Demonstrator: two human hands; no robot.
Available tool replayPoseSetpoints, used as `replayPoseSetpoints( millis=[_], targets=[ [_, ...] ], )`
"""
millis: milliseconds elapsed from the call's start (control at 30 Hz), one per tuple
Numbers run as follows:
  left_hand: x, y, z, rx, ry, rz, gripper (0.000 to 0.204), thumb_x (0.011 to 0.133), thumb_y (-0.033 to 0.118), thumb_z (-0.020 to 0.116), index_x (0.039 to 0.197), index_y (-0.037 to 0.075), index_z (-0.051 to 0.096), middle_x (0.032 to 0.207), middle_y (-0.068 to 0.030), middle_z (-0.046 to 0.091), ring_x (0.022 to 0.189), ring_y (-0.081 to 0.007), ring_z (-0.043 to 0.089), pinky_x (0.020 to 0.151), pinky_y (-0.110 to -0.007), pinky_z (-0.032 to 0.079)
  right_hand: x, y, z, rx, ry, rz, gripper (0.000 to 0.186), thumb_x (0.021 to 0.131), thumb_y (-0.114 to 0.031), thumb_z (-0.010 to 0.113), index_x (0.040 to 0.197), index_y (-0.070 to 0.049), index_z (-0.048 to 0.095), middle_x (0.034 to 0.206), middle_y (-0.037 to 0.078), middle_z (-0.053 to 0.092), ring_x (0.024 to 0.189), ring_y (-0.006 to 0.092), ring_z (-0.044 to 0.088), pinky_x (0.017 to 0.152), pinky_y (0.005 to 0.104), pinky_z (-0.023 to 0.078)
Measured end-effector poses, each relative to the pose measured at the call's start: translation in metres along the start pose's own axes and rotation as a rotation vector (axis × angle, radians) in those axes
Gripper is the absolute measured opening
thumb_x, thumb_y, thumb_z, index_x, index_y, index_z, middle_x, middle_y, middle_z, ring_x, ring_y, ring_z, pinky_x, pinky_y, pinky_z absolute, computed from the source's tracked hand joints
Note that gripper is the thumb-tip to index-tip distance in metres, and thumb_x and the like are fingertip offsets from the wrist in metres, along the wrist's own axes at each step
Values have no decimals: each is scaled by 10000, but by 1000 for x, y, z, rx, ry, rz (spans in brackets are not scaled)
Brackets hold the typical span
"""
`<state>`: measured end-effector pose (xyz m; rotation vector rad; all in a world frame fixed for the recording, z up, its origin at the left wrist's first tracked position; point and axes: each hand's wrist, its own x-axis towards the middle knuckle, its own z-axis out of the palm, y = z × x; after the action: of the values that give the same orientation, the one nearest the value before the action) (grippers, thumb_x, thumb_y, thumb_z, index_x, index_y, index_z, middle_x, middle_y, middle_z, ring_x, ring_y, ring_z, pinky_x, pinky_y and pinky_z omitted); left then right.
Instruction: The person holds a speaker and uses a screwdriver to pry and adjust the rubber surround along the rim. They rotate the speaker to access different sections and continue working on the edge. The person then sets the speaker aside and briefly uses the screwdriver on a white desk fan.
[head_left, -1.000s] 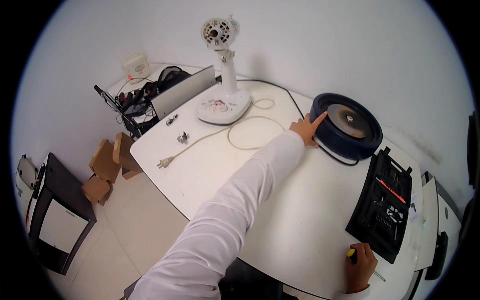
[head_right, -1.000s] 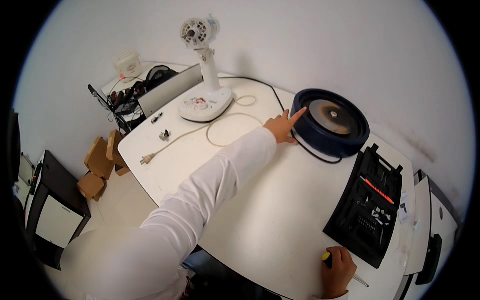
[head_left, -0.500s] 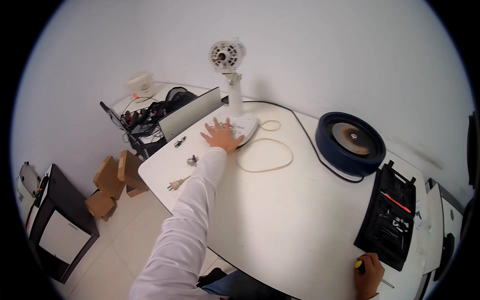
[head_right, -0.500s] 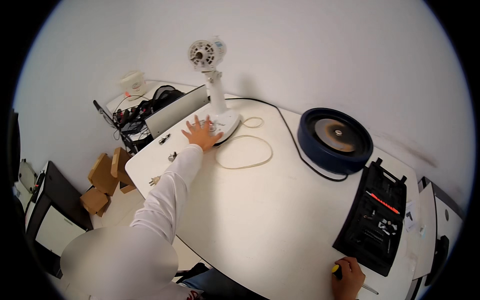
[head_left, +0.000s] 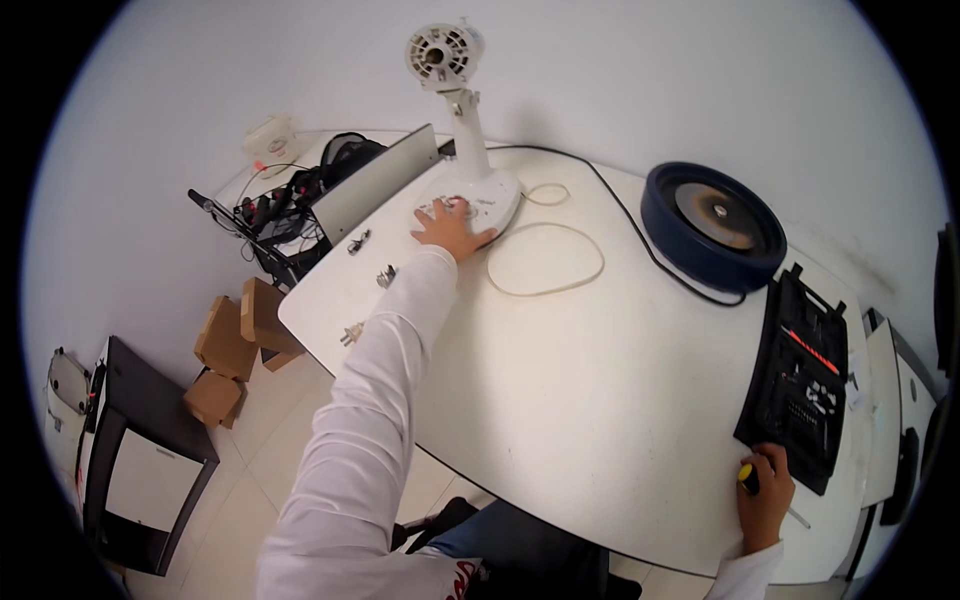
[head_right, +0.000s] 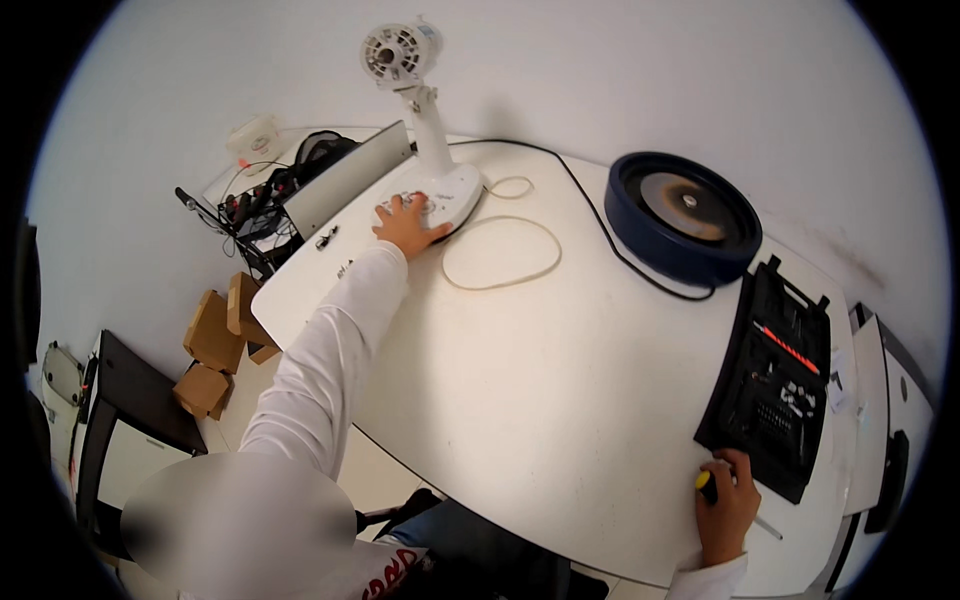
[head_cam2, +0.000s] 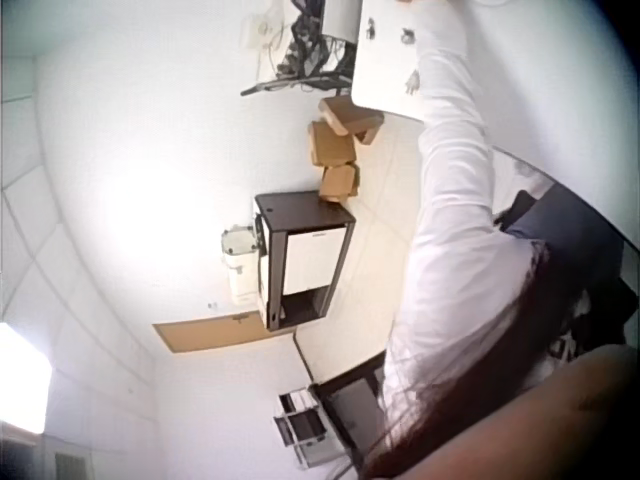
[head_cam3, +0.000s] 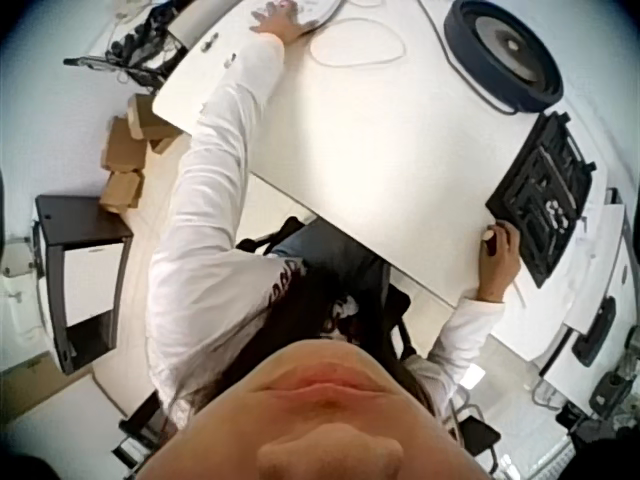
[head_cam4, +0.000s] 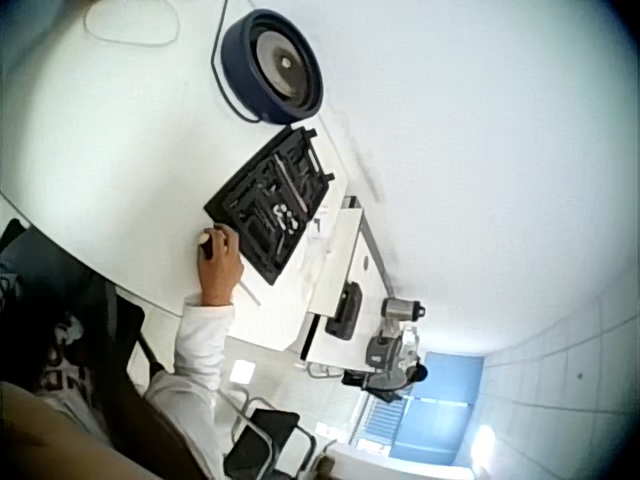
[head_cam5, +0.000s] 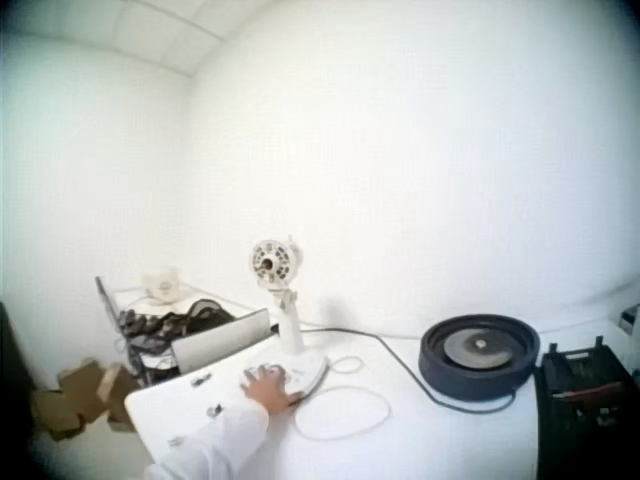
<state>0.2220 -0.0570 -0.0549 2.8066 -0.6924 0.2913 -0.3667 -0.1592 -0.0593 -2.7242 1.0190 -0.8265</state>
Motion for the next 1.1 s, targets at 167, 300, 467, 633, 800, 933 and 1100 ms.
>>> replayPoseSetpoints(
  millis=[167,300,467,633,800,933,1100],
  targets=[
    [-18,6,-9,-18,-59,22,884,725,748,654,1443,287,420,1546,-139,264,1421,-540,155,1028,-728,315,3,0,0,13,7,-15,362,594,104,731,888,-76,619,1048,78,609,916,312,655,743,361,519],
    [-35,2,-22,3,-109,89,859,725,733,666,1423,288,438,1524,-132,297,1402,-529,206,968,-690,416,0,-4,-2,11,7,-23,355,598,89,737,888,-83,623,1049,65,612,919,304,658,741,351,523],
    [-60,5,-38,55,-194,239,888,733,703,685,1439,231,424,1515,-183,296,1360,-559,287,976,-580,481,-2,0,-4,22,33,-52,350,616,68,739,912,-88,633,1058,59,613,926,296,659,747,345,526],
    [-90,-1,-54,100,-255,403,948,725,683,712,1458,177,389,1441,-312,330,1239,-657,379,992,-587,451,-3,-3,-3,27,45,-75,335,634,50,744,916,-91,631,1055,49,612,902,295,657,730,345,526],
    [-139,8,-70,100,-220,511,883,670,582,811,1374,190,450,1402,-229,367,1271,-588,385,889,-537,547,-3,3,-2,-38,117,-114,321,649,20,776,918,-101,650,1063,29,614,848,278,661,671,349,529],
    [-176,11,-74,88,-183,620,909,633,544,854,1366,193,447,1369,-229,396,1246,-580,410,825,-531,574,-4,4,-3,-27,136,-103,302,676,-12,768,935,-115,652,1068,16,611,863,284,654,691,359,523],
    [-225,19,-74,2,-34,738,935,598,516,874,1364,190,449,1317,-202,434,1244,-515,437,720,-484,599,-3,1,-3,-58,176,-52,290,684,-20,770,933,-116,659,1046,18,621,894,277,653,707,354,524]
  ],
)
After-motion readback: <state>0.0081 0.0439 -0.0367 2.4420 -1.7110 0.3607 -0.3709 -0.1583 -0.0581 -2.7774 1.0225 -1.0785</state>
